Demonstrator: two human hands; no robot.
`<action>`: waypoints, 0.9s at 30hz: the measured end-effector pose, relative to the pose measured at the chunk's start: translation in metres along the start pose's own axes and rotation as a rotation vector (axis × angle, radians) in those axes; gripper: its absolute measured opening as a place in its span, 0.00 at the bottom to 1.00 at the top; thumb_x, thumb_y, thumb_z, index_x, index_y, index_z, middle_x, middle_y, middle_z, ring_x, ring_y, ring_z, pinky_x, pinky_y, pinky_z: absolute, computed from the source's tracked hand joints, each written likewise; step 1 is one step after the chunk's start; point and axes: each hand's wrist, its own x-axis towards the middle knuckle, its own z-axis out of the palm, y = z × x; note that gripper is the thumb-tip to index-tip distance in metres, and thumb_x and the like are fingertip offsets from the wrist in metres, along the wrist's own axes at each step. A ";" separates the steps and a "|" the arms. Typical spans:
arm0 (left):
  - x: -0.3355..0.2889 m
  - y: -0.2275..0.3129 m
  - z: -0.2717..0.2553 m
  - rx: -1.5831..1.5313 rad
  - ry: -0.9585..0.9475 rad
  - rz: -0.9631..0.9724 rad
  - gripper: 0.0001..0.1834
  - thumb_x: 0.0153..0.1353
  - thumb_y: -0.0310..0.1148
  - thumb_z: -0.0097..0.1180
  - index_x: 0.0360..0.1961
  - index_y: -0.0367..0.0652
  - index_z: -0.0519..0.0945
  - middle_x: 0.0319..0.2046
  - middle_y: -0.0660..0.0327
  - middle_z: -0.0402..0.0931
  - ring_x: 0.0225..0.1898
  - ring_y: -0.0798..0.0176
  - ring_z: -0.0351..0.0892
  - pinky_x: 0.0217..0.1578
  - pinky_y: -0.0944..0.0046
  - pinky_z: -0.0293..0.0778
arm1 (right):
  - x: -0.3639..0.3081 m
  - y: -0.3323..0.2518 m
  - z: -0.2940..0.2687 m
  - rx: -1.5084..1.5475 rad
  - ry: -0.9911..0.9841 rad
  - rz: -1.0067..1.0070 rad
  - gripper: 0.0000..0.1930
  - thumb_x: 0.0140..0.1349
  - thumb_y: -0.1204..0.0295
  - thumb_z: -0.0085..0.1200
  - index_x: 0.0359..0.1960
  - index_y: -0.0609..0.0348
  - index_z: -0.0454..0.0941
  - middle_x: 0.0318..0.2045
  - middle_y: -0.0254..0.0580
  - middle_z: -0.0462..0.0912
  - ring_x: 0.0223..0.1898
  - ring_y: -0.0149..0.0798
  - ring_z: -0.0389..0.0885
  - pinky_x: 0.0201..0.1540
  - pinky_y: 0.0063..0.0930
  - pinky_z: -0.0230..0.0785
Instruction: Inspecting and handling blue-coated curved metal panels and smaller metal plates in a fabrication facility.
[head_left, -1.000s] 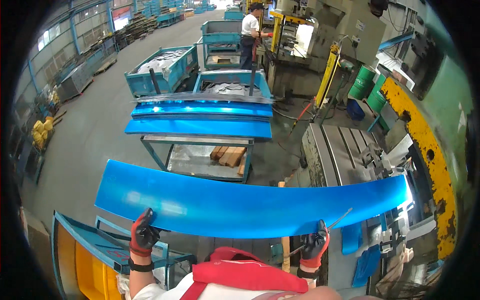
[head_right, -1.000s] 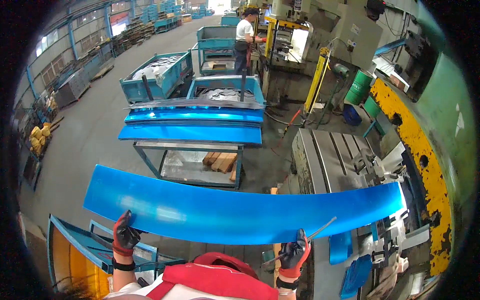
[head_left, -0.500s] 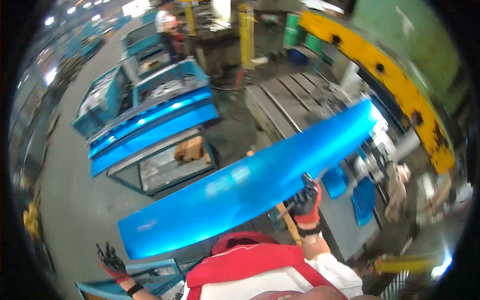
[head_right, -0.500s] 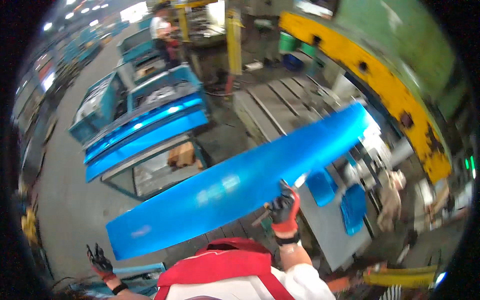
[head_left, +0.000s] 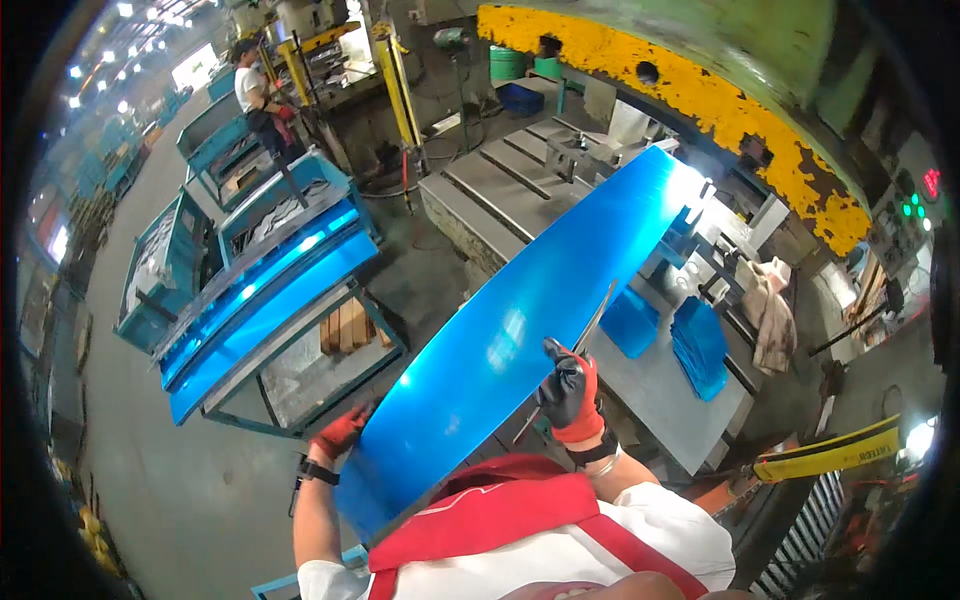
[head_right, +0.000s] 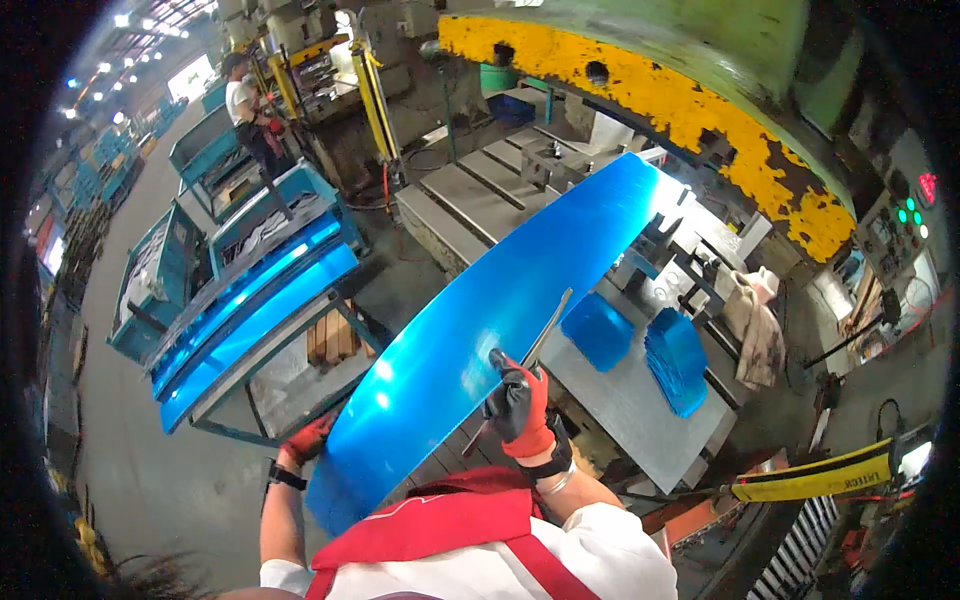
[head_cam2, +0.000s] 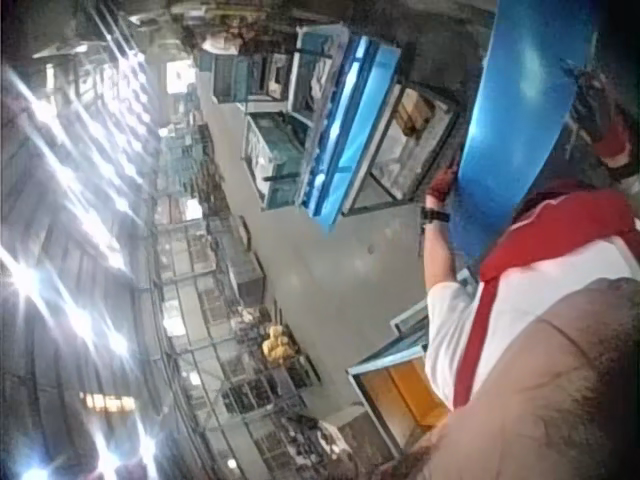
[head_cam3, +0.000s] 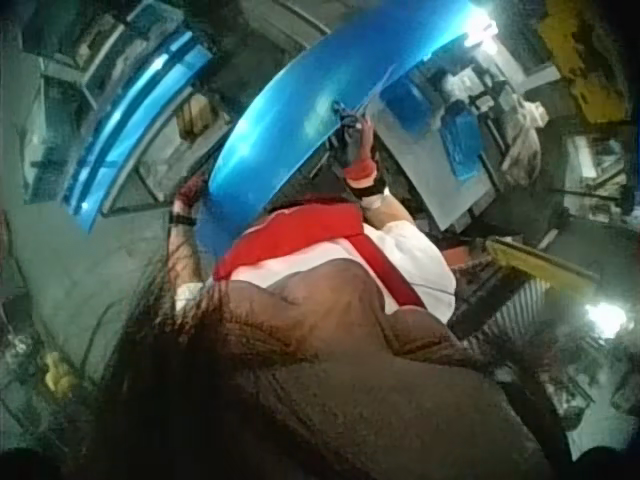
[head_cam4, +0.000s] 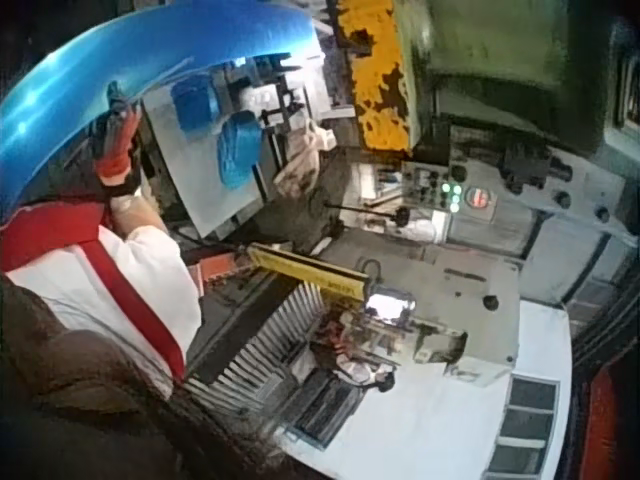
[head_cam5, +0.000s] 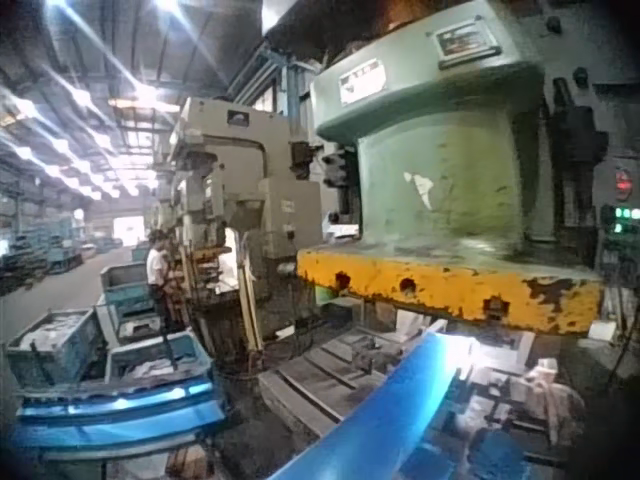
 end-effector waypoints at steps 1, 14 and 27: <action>0.001 0.010 0.010 0.007 -0.161 -0.030 0.22 0.55 0.35 0.45 0.51 0.38 0.65 0.50 0.54 0.65 0.54 0.59 0.60 0.52 0.65 0.58 | -0.003 -0.002 0.003 -0.065 0.032 -0.019 0.19 0.56 0.62 0.38 0.46 0.58 0.68 0.10 0.35 0.65 0.07 0.31 0.58 0.13 0.28 0.57; -0.146 0.077 -0.006 -0.285 0.269 -0.133 0.09 0.38 0.20 0.48 0.25 0.35 0.75 0.23 0.64 0.73 0.28 0.71 0.69 0.29 0.74 0.64 | -0.008 0.013 -0.018 -0.131 -0.441 -0.464 0.18 0.58 0.68 0.43 0.47 0.66 0.67 0.29 0.43 0.75 0.08 0.30 0.62 0.14 0.27 0.60; -0.171 0.079 -0.067 -0.042 0.809 0.152 0.18 0.37 0.19 0.50 0.35 0.33 0.70 0.26 0.59 0.71 0.25 0.68 0.69 0.25 0.72 0.68 | -0.006 0.017 0.024 -0.033 -0.211 -0.049 0.16 0.53 0.65 0.51 0.38 0.63 0.67 0.33 0.39 0.73 0.16 0.37 0.73 0.19 0.33 0.68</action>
